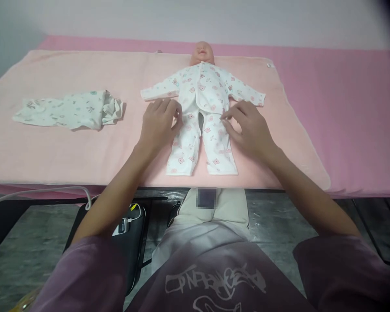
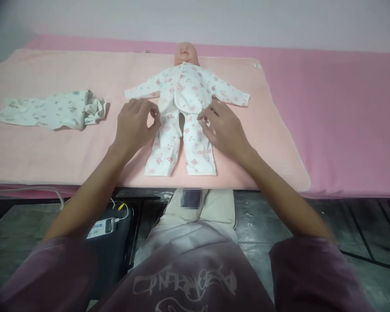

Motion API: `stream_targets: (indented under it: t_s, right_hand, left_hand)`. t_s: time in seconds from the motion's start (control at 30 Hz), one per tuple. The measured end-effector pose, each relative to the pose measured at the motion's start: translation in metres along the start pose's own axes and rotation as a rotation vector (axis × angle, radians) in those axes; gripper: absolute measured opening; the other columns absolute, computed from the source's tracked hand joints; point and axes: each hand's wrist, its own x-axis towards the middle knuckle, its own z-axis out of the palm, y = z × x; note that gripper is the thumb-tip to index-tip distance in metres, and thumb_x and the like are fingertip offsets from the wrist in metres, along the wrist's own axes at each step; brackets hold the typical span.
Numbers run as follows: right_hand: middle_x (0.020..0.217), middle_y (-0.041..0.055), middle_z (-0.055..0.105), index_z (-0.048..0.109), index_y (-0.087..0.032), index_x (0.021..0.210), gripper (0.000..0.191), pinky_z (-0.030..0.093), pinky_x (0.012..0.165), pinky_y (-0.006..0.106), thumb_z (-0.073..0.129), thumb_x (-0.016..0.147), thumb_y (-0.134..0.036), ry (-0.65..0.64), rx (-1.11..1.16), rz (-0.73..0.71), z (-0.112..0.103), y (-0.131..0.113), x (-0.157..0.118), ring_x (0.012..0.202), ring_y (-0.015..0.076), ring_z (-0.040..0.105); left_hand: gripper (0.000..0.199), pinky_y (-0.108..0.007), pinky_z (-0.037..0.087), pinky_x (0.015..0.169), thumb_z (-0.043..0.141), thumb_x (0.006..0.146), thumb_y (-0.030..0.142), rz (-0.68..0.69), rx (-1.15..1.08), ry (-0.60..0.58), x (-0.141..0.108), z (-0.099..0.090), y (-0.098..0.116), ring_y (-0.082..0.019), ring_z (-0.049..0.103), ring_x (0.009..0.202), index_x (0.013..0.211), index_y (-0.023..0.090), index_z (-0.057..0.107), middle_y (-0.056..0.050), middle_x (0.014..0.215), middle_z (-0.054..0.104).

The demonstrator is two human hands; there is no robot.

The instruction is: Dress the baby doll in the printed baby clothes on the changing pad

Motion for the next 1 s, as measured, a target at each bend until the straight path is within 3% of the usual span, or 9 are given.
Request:
stream_targets:
  t_s: [0.1, 0.17, 0.2, 0.27, 0.33, 0.43, 0.53, 0.77, 1.0]
  right_hand:
    - [0.103, 0.0083, 0.076, 0.078, -0.038, 0.114, 0.012, 0.064, 0.083, 0.053, 0.077, 0.102, -0.038, 0.112, 0.032, 0.022, 0.001, -0.040, -0.098, 0.096, 0.0329, 0.073]
    - [0.082, 0.0042, 0.070, 0.074, -0.039, 0.099, 0.008, 0.056, 0.061, 0.048, 0.079, 0.096, -0.034, 0.193, 0.142, 0.024, 0.021, -0.056, -0.170, 0.070, 0.0295, 0.066]
    - [0.077, 0.0036, 0.068, 0.071, -0.038, 0.095, 0.008, 0.052, 0.056, 0.047, 0.078, 0.095, -0.034, 0.223, 0.203, 0.092, 0.037, -0.060, -0.202, 0.064, 0.0288, 0.062]
    - [0.083, 0.0049, 0.070, 0.069, -0.036, 0.098, 0.008, 0.056, 0.061, 0.050, 0.076, 0.098, -0.038, 0.213, 0.277, 0.391, 0.075, -0.061, -0.250, 0.068, 0.0298, 0.065]
    - [0.101, 0.0061, 0.074, 0.069, -0.034, 0.115, 0.018, 0.063, 0.072, 0.049, 0.075, 0.101, -0.044, 0.186, 0.373, 0.694, 0.113, -0.055, -0.275, 0.080, 0.0288, 0.071]
    - [0.111, 0.0060, 0.071, 0.063, -0.032, 0.133, 0.047, 0.064, 0.077, 0.042, 0.080, 0.095, -0.053, 0.182, 0.551, 0.905, 0.157, -0.043, -0.280, 0.091, 0.0268, 0.072]
    - [0.114, 0.0056, 0.066, 0.056, -0.032, 0.144, 0.066, 0.063, 0.078, 0.038, 0.085, 0.089, -0.054, 0.176, 0.664, 0.919, 0.180, -0.036, -0.273, 0.095, 0.0255, 0.069]
    - [0.120, 0.0057, 0.065, 0.050, -0.028, 0.144, 0.071, 0.061, 0.090, 0.039, 0.086, 0.088, -0.052, 0.181, 0.679, 0.919, 0.195, -0.032, -0.271, 0.104, 0.0248, 0.068]
    - [0.116, 0.0029, 0.063, 0.049, -0.029, 0.137, 0.066, 0.059, 0.084, 0.035, 0.088, 0.087, -0.050, 0.170, 0.697, 0.919, 0.194, -0.029, -0.271, 0.096, 0.0210, 0.064]
  left_hand:
    - [0.015, -0.050, 0.052, 0.090, 0.076, 0.102, 0.043, -0.026, -0.024, 0.105, -0.088, -0.014, 0.039, -0.030, 0.064, 0.091, 0.103, 0.030, 0.070, -0.010, 0.097, 0.073]
    - [0.023, -0.051, 0.055, 0.079, 0.078, 0.097, 0.054, -0.092, -0.131, 0.175, -0.163, -0.007, 0.065, -0.030, 0.065, 0.080, 0.095, 0.032, 0.070, -0.008, 0.086, 0.072]
    - [0.030, -0.052, 0.054, 0.073, 0.076, 0.095, 0.061, -0.129, -0.189, 0.148, -0.200, 0.002, 0.076, -0.030, 0.064, 0.073, 0.088, 0.033, 0.068, -0.007, 0.078, 0.069]
    - [0.038, -0.054, 0.057, 0.074, 0.074, 0.094, 0.067, -0.329, -0.265, 0.040, -0.259, 0.029, 0.093, -0.032, 0.067, 0.073, 0.082, 0.032, 0.067, -0.008, 0.076, 0.070]
    - [0.033, -0.054, 0.063, 0.091, 0.071, 0.101, 0.064, -0.621, -0.373, -0.001, -0.293, 0.062, 0.102, -0.033, 0.076, 0.095, 0.100, 0.031, 0.075, -0.010, 0.100, 0.080]
    - [0.046, -0.050, 0.062, 0.109, 0.072, 0.101, 0.068, -0.882, -0.578, -0.002, -0.306, 0.105, 0.100, -0.032, 0.078, 0.120, 0.127, 0.030, 0.077, -0.013, 0.132, 0.082]
    - [0.050, -0.047, 0.060, 0.113, 0.079, 0.098, 0.067, -0.925, -0.596, -0.052, -0.300, 0.129, 0.090, -0.033, 0.073, 0.131, 0.131, 0.029, 0.081, -0.013, 0.136, 0.081]
    - [0.044, -0.040, 0.058, 0.102, 0.088, 0.094, 0.046, -0.908, -0.451, -0.041, -0.301, 0.147, 0.083, -0.027, 0.071, 0.109, 0.133, 0.027, 0.081, -0.008, 0.122, 0.081]
    - [0.049, -0.036, 0.056, 0.099, 0.085, 0.096, 0.064, -0.909, -0.464, -0.017, -0.301, 0.152, 0.083, -0.025, 0.072, 0.105, 0.126, 0.025, 0.079, -0.008, 0.119, 0.079]
